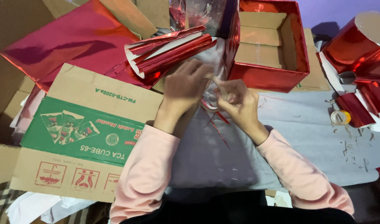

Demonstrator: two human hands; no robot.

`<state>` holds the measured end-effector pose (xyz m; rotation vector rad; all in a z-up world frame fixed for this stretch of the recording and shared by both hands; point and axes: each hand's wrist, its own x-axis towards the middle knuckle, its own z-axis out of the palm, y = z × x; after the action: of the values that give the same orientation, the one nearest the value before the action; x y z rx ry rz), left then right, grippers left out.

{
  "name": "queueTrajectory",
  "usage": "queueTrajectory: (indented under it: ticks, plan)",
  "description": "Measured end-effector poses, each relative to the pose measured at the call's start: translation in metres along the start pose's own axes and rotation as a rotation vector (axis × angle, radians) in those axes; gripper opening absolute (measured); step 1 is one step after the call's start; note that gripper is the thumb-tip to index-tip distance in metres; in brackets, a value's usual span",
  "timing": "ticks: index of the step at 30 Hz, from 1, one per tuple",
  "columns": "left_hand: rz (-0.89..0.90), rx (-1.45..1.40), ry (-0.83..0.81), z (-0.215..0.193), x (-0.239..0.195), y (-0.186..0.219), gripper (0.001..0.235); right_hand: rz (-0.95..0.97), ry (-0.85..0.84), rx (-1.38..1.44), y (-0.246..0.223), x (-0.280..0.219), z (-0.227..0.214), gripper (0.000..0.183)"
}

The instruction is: The person assembles a red metallic cardboard box by folding its flaps and securing them with clear adhesive tape. They use scissors to cut the tape and apply it to the box edges and corners.

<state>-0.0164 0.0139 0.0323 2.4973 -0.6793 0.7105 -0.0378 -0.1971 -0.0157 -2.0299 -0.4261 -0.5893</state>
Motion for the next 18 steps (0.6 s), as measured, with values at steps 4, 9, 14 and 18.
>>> queueTrajectory:
  ticks: [4, 9, 14, 18]
  plan:
    - [0.111, 0.069, 0.072, 0.028, -0.005, -0.002, 0.029, -0.146, 0.015, -0.16, 0.02, -0.006, 0.006, 0.026]
    - [0.27, 0.184, 0.289, 0.026, -0.004, 0.004, 0.016, -0.363, 0.13, -0.143, 0.026, -0.007, 0.007, 0.028]
    - [0.329, 0.129, 0.348, 0.026, -0.006, 0.003, 0.011, -0.426, 0.109, -0.048, -0.014, 0.003, -0.004, 0.023]
    - [0.381, 0.139, 0.387, 0.023, -0.007, -0.001, 0.019, -0.528, 0.127, -0.053, -0.012, 0.002, 0.003, 0.02]
